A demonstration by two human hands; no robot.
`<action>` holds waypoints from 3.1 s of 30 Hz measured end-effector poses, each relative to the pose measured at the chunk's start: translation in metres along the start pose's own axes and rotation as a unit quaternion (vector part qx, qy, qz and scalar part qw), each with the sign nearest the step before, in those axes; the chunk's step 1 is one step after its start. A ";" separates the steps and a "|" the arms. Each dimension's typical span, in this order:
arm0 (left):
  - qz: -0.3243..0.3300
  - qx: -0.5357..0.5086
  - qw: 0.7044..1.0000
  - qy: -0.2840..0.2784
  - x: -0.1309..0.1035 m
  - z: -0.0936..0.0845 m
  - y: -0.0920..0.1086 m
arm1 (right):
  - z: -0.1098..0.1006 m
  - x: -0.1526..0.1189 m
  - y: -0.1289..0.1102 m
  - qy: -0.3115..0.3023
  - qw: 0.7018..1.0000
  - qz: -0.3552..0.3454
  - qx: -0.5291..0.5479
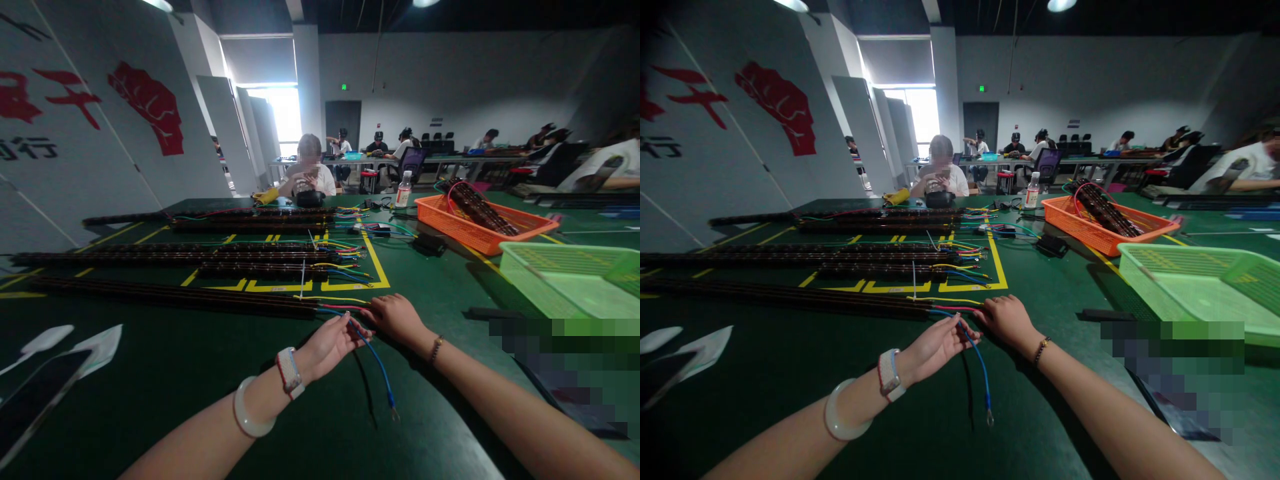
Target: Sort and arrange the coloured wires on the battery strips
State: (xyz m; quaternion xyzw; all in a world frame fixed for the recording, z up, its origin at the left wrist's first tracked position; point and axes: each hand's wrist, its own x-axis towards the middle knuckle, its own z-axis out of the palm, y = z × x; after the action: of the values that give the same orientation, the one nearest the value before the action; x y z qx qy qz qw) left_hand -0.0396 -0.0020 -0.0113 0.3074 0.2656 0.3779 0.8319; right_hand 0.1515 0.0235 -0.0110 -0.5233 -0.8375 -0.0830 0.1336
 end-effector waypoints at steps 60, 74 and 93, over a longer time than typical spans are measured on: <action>-0.017 0.103 0.994 -0.036 -0.008 0.006 0.004 | -0.035 -0.004 0.020 -0.242 0.946 0.110 0.187; -0.019 0.086 0.996 -0.034 -0.006 0.005 0.002 | 0.006 0.007 0.015 -0.061 0.947 0.043 0.312; -0.006 0.079 0.996 -0.042 -0.002 0.001 -0.004 | 0.001 0.008 -0.013 -0.153 0.918 0.009 0.366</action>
State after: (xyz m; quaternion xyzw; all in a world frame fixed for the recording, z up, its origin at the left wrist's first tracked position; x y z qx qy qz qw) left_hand -0.0379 -0.0061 -0.0128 0.3866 0.2613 0.3369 0.8178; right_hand 0.1363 0.0248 -0.0094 -0.4513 -0.8152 0.3115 0.1862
